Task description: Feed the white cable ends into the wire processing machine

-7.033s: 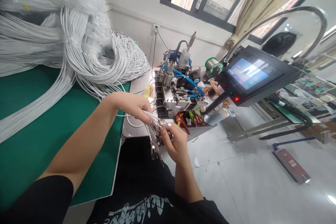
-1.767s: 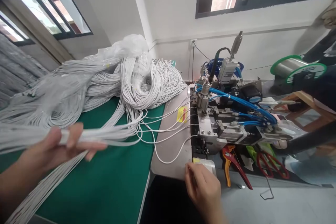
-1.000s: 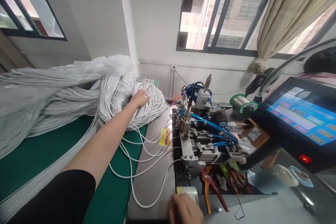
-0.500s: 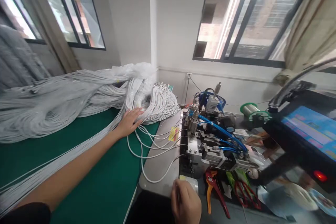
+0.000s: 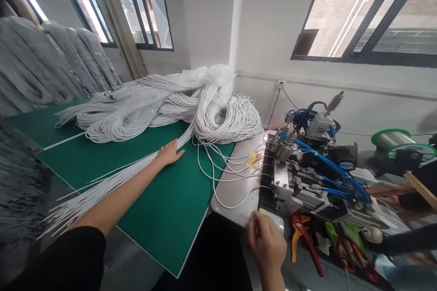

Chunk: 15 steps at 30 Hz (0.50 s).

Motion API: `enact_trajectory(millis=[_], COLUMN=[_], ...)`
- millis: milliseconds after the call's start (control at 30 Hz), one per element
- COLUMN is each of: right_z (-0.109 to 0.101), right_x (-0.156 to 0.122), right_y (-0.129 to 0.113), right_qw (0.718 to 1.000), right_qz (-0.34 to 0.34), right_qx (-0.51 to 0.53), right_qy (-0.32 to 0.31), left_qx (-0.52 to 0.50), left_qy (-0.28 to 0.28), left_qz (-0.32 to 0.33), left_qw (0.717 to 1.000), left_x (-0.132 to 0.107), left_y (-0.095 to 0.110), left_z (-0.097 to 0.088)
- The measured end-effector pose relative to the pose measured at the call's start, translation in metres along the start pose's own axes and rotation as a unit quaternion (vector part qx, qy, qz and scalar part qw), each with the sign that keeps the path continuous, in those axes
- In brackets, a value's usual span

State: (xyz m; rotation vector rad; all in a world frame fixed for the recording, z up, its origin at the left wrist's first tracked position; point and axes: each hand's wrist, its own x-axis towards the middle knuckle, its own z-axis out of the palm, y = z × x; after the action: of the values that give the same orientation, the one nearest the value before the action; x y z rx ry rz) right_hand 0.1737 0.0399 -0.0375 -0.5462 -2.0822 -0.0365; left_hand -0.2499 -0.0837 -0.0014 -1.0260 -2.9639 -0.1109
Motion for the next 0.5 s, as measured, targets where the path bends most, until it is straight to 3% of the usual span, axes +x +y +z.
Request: enact_trajectory(millis=[133, 267, 400, 500], right_z=[-0.005, -0.011, -0.006, 0.02], right_x=[0.001, 0.021, 0.079, 0.14], right_y=[-0.004, -0.018, -0.044, -0.061], right_qw=[0.998, 0.983, 0.962, 0.949], right_qz=[0.04, 0.113, 0.045, -0.041], right_qx=[0.04, 0.105, 0.124, 0.066], right_qy=[-0.026, -0.101, -0.24, -0.304], left_qx=[-0.016, -0.037, -0.047, -0.047], left_qy=[0.024, 0.068, 0.102, 0.111], left_qz=[-0.017, -0.037, -0.037, -0.037], left_qw=[0.999, 0.996, 0.993, 0.992], left_x=[0.022, 0.03, 0.025, 0.022], left_y=[0.023, 0.037, 0.038, 0.034], left_z=[0.0, 0.0, 0.003, 0.003])
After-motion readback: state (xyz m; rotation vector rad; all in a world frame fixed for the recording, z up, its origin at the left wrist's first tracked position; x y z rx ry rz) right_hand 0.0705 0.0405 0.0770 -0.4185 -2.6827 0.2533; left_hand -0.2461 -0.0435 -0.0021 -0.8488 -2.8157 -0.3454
